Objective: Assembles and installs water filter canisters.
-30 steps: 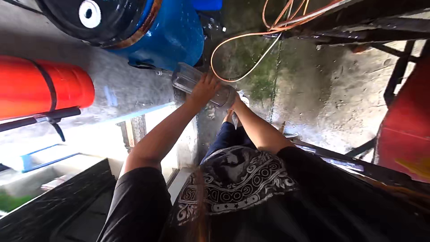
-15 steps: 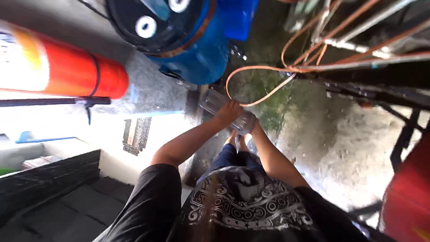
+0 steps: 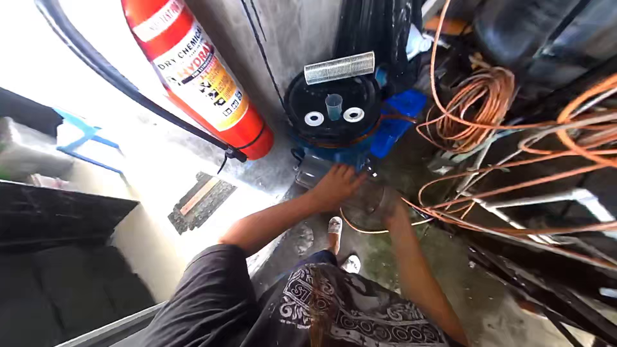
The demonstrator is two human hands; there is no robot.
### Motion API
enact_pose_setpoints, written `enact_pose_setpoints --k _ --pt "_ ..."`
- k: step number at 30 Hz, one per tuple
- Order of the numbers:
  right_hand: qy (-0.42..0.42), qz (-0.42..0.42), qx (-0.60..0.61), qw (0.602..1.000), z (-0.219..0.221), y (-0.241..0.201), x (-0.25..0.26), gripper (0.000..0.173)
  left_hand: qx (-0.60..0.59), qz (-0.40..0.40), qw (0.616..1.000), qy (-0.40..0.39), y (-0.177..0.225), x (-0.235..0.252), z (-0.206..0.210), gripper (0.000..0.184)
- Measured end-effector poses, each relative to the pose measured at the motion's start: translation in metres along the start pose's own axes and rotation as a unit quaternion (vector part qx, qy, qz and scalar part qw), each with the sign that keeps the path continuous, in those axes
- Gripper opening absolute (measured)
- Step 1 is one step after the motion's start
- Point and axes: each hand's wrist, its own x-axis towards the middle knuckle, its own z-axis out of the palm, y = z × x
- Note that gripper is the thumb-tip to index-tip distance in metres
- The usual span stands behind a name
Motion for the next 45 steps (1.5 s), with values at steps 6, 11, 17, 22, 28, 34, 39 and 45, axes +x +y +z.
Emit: enact_pose_setpoints --k 6,11,17,22,28,34,39,45 --pt "-0.075 -0.32 -0.241 0.913 0.081 -0.102 0.053 0.031 -0.074 -0.14 0.945 0.285 -0.061 0.0 -0.113 0.105" --pt "-0.086 -0.424 -0.654 0.62 0.161 -0.116 0.103 0.04 -0.099 -0.231 0.868 0.429 -0.124 0.029 -0.157 0.115" --pt "-0.099 -0.36 -0.781 0.501 0.197 -0.101 0.117 0.046 -0.135 -0.304 0.884 0.329 -0.207 0.062 -0.145 0.116" --pt "-0.119 -0.394 -0.791 0.453 0.186 -0.12 0.124 0.039 -0.074 -0.258 0.941 0.206 -0.241 0.097 -0.121 0.113" --pt "-0.066 -0.381 -0.524 0.759 0.166 -0.179 0.19 0.037 -0.057 -0.252 0.953 0.157 -0.256 0.112 -0.099 0.112" --pt "-0.027 -0.261 -0.213 0.941 0.167 -0.233 0.279 0.029 -0.073 -0.309 0.948 0.001 -0.258 0.129 -0.127 0.124" --pt "-0.117 -0.103 -0.126 0.98 0.203 -0.268 0.341 0.031 -0.167 -0.284 0.944 0.012 -0.261 0.193 -0.197 0.088" --pt "-0.23 -0.054 -0.148 0.96 0.258 -0.258 0.376 0.032 -0.098 -0.331 0.936 -0.071 -0.282 0.322 -0.154 0.104"
